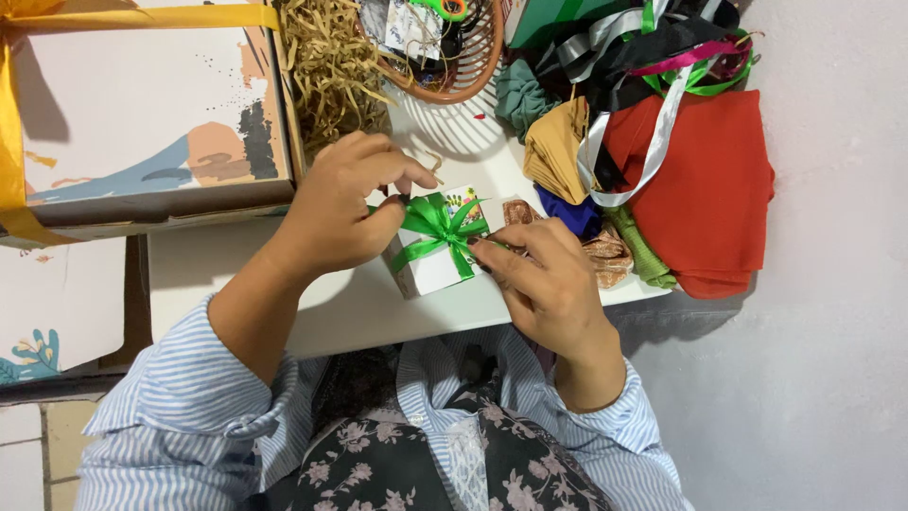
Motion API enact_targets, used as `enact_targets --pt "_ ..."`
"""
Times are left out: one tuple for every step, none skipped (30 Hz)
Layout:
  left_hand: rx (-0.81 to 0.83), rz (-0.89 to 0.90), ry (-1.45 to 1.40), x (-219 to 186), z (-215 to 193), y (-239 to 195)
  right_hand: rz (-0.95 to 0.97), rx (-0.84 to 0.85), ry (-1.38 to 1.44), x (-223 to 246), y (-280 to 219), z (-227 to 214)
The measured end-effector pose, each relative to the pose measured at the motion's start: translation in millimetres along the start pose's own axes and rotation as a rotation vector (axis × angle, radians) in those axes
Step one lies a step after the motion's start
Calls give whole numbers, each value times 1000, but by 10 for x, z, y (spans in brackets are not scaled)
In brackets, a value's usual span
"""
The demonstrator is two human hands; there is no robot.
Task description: Fold a small gift box closed, tie a green ribbon around it, and place it inside a larger decorated box
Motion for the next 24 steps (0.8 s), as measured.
enact_targets --pt "3 1 0 -39 -13 13 2 -2 -1 -9 7 8" --pt "12 -36 -25 -51 -22 26 4 -1 10 -17 13 19" --pt "20 -73 -50 -65 -32 36 6 0 22 -26 21 29" --pt "22 -72 -50 -58 -26 23 7 -1 21 -41 40 22" --pt "12 -107 -166 -26 -21 3 6 -12 20 -54 53 10" --pt "3 -142 -282 8 -13 -18 5 -22 20 -66 67 0" --pt "4 -144 -281 21 -15 -17 7 -22 22 -77 58 -3" --pt "6 -105 -240 7 -25 -12 30 -21 44 -102 51 -4" --pt "7 -63 -199 -5 -40 -5 51 -20 64 -127 50 -1" --pt "8 -64 -198 -40 -62 5 51 -21 65 -123 72 -19" --pt "35 -48 -180 -89 -66 15 53 -18 110 -121 94 -36" --pt "63 -33 -163 -137 -69 25 55 -15 155 -120 116 -53" --pt "64 -33 -162 -172 -79 29 55 -16 156 -124 130 -57" --pt "90 -47 -157 -198 -69 32 47 -9 183 -123 142 -57" --pt "117 -60 -153 -223 -57 35 40 -3 210 -121 152 -58" --pt "119 -61 -153 -221 -71 37 42 -3 211 -144 143 -46" --pt "123 -61 -104 -217 -80 40 28 -1 214 -157 131 -37" --pt "126 -61 -55 -214 -89 43 15 1 217 -170 119 -28" --pt "128 -62 -55 -217 -78 48 17 0 218 -172 135 -7" --pt "125 17 -11 -276 -72 54 -10 -10 177 -154 152 3" --pt "123 97 33 -335 -62 58 -38 -21 134 -137 167 12" --pt "124 98 32 -337 -40 59 -37 -22 133 -139 171 5" --pt "128 149 70 -373 -16 52 -61 -19 103 -123 177 1" --pt "133 200 108 -407 7 42 -86 -17 73 -106 183 -1"
Point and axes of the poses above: each hand's wrist, its own y-axis towards the middle knuckle, its own z-axis out of the palm, x = y × z, the point moved 7 cm from there along y, towards the middle knuckle, and after that the axes turned 8 degrees about -y, right-handed, at the moved point
